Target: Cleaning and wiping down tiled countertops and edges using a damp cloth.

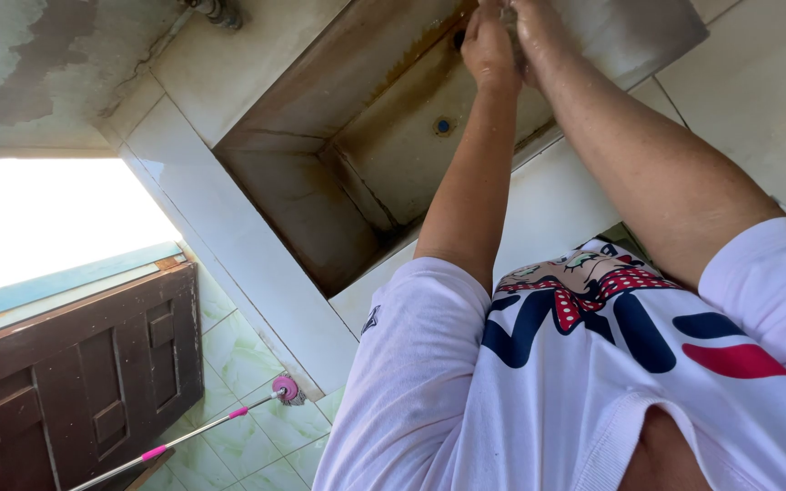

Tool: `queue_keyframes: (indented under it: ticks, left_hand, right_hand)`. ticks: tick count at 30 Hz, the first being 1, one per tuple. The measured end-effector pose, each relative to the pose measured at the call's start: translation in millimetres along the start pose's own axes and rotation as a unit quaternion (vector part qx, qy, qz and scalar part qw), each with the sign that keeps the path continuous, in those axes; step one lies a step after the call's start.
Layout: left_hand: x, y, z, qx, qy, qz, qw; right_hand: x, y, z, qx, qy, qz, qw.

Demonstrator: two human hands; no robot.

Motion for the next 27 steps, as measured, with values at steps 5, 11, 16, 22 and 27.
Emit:
queue_keyframes:
  ticks: [5,11,16,22,27]
  left_hand:
    - [-4,-7,-5,0.092,0.239,-0.066,0.964]
    - [-17,-15,-10,-0.028,0.215,0.056,0.975]
    - [-39,10,-32,-0.043,0.236,0.031,0.97]
    - [-16,-27,-9,-0.053,0.249,0.036,0.966]
    - [-11,-33,-13,-0.046,0.195,0.033,0.979]
  right_hand:
    - [5,-25,-6,0.042,-0.061,0.033,0.997]
    - [-9,-7,37,0.1,-0.197,0.052,0.974]
    - [-22,8,56,0.072,-0.235,0.04,0.969]
    - [-17,-10,36,0.106,-0.261,0.071,0.957]
    - [-30,3,48,0.039,-0.201,0.046,0.978]
Point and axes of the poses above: each hand's wrist, its own y-axis towards the middle knuckle, its own x-axis out of the palm, z = x × y, the point moved 1 cm from there along y, towards the middle knuckle, and after that the axes turned 10 degrees about -y, right-handed, at the moved point
